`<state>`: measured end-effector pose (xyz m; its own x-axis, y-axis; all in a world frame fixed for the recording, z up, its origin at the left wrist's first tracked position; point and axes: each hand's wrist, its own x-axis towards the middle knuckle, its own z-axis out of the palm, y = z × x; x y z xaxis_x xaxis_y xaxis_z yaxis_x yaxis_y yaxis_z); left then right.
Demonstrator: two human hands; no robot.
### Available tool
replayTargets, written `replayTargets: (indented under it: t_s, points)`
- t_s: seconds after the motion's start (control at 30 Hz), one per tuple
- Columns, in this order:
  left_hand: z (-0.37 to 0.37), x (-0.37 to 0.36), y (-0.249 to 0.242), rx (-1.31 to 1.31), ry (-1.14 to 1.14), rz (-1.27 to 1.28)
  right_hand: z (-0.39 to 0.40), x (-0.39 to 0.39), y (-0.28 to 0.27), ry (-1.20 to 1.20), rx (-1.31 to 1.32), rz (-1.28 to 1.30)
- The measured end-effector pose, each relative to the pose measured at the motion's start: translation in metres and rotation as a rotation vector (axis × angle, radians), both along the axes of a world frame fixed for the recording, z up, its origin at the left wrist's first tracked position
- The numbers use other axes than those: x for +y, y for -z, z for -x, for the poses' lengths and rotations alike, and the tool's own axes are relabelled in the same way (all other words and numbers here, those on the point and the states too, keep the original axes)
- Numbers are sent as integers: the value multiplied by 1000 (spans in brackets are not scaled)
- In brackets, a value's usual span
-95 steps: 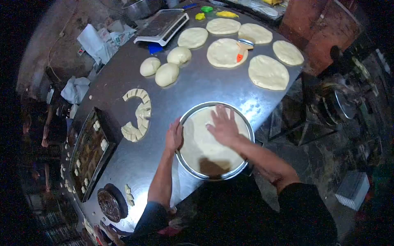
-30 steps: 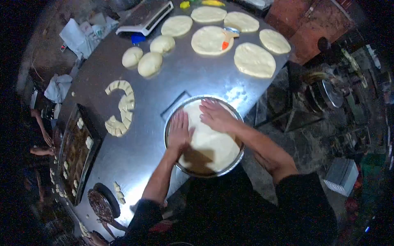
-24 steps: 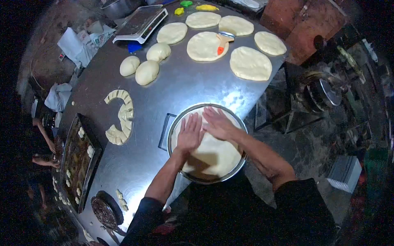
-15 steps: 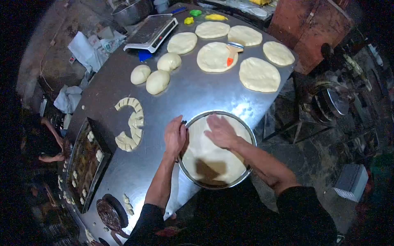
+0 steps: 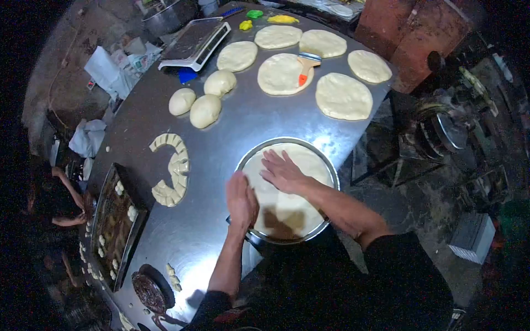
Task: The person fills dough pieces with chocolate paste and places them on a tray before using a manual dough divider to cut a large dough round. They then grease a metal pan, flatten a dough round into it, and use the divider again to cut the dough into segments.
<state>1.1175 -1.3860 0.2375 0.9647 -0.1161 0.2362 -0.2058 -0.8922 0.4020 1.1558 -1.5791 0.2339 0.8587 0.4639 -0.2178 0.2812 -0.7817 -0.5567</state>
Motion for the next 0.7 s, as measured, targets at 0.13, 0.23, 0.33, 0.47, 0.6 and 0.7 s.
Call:
replayTargets:
  t_s: [0.13, 0.23, 0.33, 0.47, 0.6, 0.7]
  points:
    - [-47, -35, 35, 28, 465, -74, 8, -32, 20, 102, -258, 123]
    - [-62, -42, 40, 95, 472, -163, 11, -46, 26, 161, -197, 143]
    - [-57, -52, 30, 122, 434, -175, 20, -56, 17, 234, -313, 164]
    - [-55, -91, 8, -5, 518, -129, 19, -93, -47, 693, 72, -525]
    - [-63, -109, 38, 106, 539, -288, 53, -126, 4, 616, -227, -59]
    - [-48, -123, 46, 54, 551, -429, 65, -115, 15, 668, -136, -77]
